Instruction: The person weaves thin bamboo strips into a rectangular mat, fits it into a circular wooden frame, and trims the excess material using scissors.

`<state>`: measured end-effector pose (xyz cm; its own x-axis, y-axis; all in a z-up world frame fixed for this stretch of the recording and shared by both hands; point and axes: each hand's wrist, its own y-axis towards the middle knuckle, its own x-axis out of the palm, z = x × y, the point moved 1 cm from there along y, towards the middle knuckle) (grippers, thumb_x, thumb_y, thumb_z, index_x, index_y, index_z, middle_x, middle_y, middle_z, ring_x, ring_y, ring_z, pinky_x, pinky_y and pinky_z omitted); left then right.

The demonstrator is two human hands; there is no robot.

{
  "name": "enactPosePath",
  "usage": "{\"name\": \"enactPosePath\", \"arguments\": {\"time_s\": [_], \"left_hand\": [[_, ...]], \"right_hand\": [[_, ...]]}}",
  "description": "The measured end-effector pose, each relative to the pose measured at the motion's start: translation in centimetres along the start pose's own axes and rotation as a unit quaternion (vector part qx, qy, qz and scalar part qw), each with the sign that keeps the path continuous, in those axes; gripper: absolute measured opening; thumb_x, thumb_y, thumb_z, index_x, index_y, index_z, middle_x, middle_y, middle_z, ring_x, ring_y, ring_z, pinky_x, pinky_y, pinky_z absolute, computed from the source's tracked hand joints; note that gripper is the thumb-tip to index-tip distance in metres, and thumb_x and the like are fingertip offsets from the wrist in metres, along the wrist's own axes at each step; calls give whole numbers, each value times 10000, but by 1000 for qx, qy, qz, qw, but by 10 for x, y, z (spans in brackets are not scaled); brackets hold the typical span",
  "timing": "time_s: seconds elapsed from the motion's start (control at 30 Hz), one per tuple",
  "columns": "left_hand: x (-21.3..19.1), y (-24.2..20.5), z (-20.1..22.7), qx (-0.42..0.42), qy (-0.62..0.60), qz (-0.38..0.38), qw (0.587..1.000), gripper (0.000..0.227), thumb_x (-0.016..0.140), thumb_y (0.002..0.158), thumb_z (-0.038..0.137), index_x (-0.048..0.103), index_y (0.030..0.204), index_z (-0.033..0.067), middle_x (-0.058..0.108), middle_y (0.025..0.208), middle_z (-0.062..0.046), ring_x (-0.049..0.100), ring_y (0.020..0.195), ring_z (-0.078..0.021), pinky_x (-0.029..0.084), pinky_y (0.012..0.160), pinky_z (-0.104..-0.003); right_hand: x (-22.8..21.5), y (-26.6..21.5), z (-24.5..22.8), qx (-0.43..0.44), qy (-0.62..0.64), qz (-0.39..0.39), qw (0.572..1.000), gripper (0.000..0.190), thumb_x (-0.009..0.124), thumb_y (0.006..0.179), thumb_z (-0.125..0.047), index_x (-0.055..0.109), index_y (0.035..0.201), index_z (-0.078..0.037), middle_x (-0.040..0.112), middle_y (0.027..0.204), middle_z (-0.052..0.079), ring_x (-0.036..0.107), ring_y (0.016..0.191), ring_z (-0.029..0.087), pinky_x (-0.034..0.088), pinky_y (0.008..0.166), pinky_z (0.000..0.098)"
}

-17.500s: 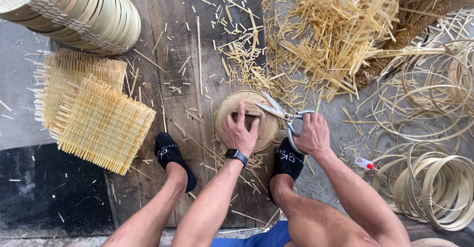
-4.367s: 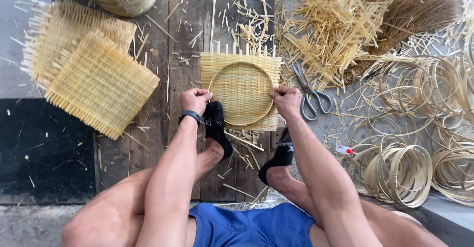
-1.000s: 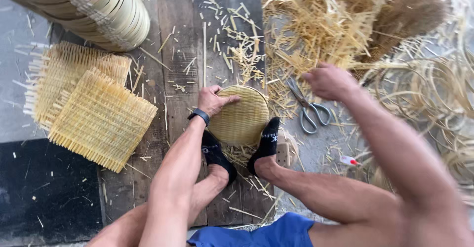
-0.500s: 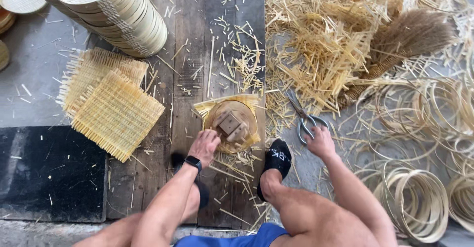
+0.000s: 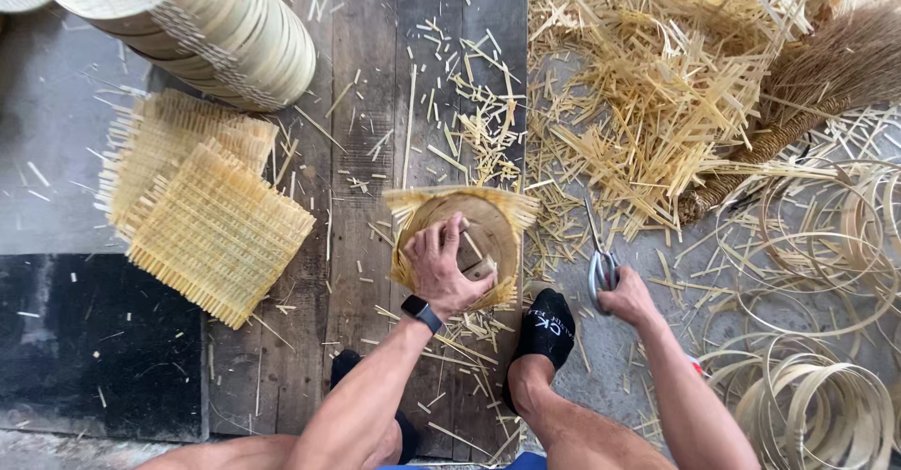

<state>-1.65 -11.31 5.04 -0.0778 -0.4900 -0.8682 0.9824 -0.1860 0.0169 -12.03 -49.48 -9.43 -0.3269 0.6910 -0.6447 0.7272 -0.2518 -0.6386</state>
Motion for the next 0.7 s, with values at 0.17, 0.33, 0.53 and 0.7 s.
{"name": "enactPosePath", "arguments": {"time_s": [0.17,0.33,0.53,0.7], "left_hand": [[42,19,-17,97,9,-58,994,1106,876,551,568,388,1476,211,533,1243,-129,495,1162,-325,352,1051,-531],[24,43,-38,299,168,-185,921,1303,899,435,633,315,1561,333,419,1405,-83,472,1266,-358,346,1095,-587],[18,15,-3,-3,62,-173,983,1185,907,667,504,196,1599,328,33,1639,-238,371,1368,-468,345,1056,-657],[30,12,-8,5,97,-165,981,1119,867,698,312,229,1616,360,29,1668,-226,383,1422,-403,366,1063,-614]], "right_hand": [[-7,-59,-62,13,69,11,997,416,832,744,-366,702,883,4,684,728,118,620,685,214,514,660,378],[-21,-94,-150,4,234,24,972,314,819,834,-320,682,874,-39,657,718,13,567,659,111,471,588,298],[8,-122,-206,-135,449,88,879,273,731,893,-291,626,864,-41,623,636,3,594,532,79,463,478,250],[-2,-105,-216,109,282,-111,947,389,760,902,-371,677,811,-2,577,519,24,545,397,131,425,380,289]]}}
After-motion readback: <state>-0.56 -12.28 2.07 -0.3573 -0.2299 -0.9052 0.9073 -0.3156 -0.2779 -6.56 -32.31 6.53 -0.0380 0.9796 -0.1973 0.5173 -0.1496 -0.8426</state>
